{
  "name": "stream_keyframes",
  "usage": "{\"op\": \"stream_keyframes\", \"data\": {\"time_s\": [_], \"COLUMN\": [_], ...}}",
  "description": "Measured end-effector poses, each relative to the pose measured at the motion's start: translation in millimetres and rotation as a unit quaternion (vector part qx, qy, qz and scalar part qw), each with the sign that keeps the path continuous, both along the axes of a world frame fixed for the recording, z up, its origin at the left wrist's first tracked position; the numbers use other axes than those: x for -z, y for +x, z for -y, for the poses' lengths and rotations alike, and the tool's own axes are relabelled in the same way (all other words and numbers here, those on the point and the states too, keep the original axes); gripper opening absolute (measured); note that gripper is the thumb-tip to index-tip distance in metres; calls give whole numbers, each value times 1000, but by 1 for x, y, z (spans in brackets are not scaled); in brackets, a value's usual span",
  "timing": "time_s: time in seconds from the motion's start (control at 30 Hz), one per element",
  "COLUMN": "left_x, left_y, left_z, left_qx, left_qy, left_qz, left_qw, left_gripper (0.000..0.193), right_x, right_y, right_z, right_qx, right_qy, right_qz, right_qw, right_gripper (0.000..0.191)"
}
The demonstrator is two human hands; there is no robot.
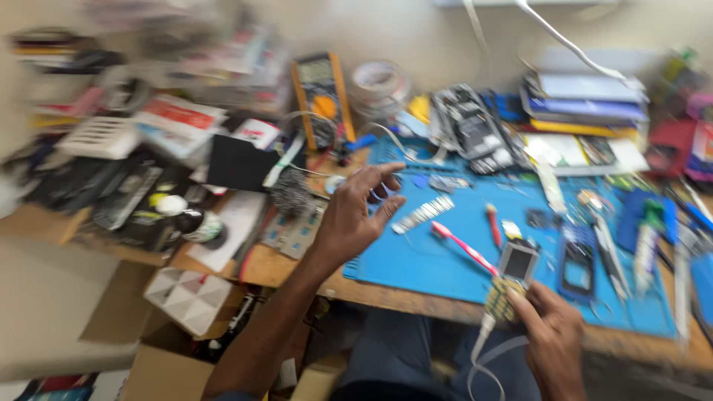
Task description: The person holds a disassembled phone motherboard with its screen attached, connects a USB charging cable, and presses the power area while the screen lights up. They then probe the board's components with multimeter test leads, reposition the board, and handle a small battery pack while continuing to test the assembly on the workbench.
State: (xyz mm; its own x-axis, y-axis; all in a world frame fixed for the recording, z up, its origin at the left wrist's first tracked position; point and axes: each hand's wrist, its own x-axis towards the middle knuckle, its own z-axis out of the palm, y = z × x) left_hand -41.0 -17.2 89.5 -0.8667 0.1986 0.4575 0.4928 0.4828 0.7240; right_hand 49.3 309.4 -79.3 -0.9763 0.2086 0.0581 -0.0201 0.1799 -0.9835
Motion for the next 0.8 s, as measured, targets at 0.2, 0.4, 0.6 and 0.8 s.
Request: {"op": "stream_keyframes", "data": {"time_s": [0.2,0.4,0.6,0.8], "left_x": [-20,12,17,-3], "left_y": [6,31,18,12], "left_z": [31,13,-6,-37], "left_qx": [-71,-52,-18,1], "left_qy": [36,-11,27,-11], "left_qz": [-64,-105,-40,-31], "left_qw": [995,993,999,999], "left_gripper": [42,40,38,39], "right_x": [42,42,-16,-58], "right_y": [-39,-27,-1,-5], "right_z": [-23,-27,6,16], "right_qx": [-70,-61,-15,-63], "right_qy": [-54,-54,-30,-82], "right_qz": [8,8,24,3], "right_qw": [996,997,999,995], "right_gripper": [27,30,21,24]}}
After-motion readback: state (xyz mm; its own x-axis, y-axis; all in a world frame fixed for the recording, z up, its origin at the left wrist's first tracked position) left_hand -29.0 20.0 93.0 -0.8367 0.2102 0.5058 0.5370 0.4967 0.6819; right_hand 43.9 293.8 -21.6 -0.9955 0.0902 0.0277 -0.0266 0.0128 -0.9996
